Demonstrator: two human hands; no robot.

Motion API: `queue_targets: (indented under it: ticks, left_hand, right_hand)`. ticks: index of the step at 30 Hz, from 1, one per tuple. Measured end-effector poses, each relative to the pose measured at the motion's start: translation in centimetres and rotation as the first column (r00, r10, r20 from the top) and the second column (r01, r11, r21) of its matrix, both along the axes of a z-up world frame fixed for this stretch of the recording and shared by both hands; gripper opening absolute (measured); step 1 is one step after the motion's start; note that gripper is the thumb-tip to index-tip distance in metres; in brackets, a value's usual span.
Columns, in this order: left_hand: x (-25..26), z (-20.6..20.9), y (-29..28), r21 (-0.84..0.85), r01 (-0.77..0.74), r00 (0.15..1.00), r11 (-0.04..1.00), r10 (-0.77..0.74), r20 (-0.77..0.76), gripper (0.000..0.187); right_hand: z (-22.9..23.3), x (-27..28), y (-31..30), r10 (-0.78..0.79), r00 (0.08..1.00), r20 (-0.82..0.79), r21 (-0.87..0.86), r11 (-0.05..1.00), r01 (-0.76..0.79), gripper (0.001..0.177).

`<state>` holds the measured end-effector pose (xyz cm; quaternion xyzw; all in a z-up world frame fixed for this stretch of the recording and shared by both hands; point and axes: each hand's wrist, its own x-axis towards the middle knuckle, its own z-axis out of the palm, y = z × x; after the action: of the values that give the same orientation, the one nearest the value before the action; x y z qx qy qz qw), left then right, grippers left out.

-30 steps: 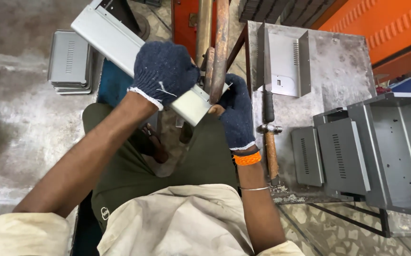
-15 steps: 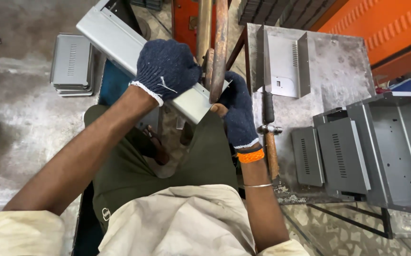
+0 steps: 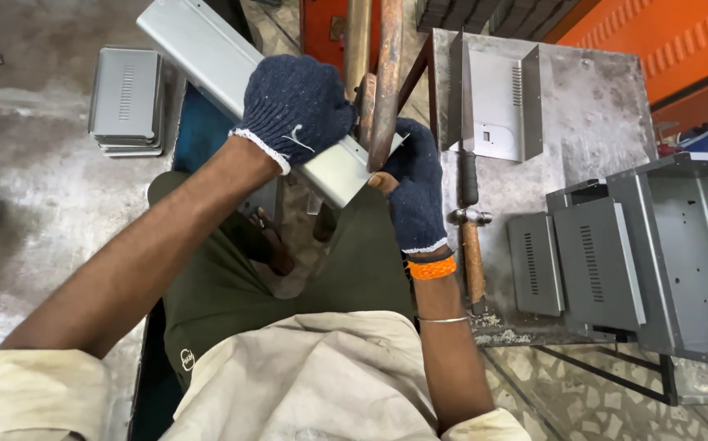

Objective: The person sits and bends sheet metal enclosure parts using a fixed lever bending tool, pressing the metal panels into shape. They hammer the seams of the formed boxes with a claw hammer and file the edges of a part at the end.

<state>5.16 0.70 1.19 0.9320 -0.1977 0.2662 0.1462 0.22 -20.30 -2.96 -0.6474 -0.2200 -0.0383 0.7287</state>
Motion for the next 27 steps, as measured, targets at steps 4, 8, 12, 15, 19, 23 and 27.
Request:
queue_targets:
  ticks: [4,8,12,15,19,23,27]
  left_hand:
    - [0.2,-0.2,0.1,0.044,-0.030,0.999,0.999,0.029,0.026,0.022]
    - [0.0,0.4,-0.1,0.021,-0.025,1.000,0.999,0.025,-0.007,0.022]
    - [0.4,-0.1,-0.1,0.052,-0.038,0.998,0.998,0.035,0.057,0.026]
    - [0.3,-0.1,-0.2,0.072,-0.051,0.997,0.996,0.046,0.063,0.025]
    - [0.1,-0.3,-0.1,0.071,-0.039,0.996,0.997,0.033,0.084,0.023]
    - [-0.5,0.3,-0.3,0.009,-0.008,1.000,1.000,0.008,-0.025,0.018]
    - [-1.1,0.8,-0.8,0.050,-0.059,0.997,0.997,0.062,-0.053,0.023]
  right_hand:
    - [-0.9,0.6,-0.1,0.017,1.000,0.011,0.032,0.999,-0.018,0.066]
    - [-0.6,0.6,-0.2,0.002,1.000,0.010,0.007,1.000,-0.002,0.071]
    - [-1.2,1.0,-0.4,0.048,0.998,-0.038,0.111,0.993,-0.044,0.075]
    - [-1.4,1.2,-0.5,0.051,0.999,-0.004,0.096,0.994,-0.050,0.073]
    - [-1.4,1.0,-0.5,0.024,1.000,-0.013,0.035,0.999,-0.024,0.068]
    - [-1.2,1.0,-0.7,0.000,0.996,-0.091,0.019,1.000,0.002,0.068]
    - [-2.0,0.9,-1.4,0.087,0.987,-0.132,0.065,0.995,-0.079,0.067]
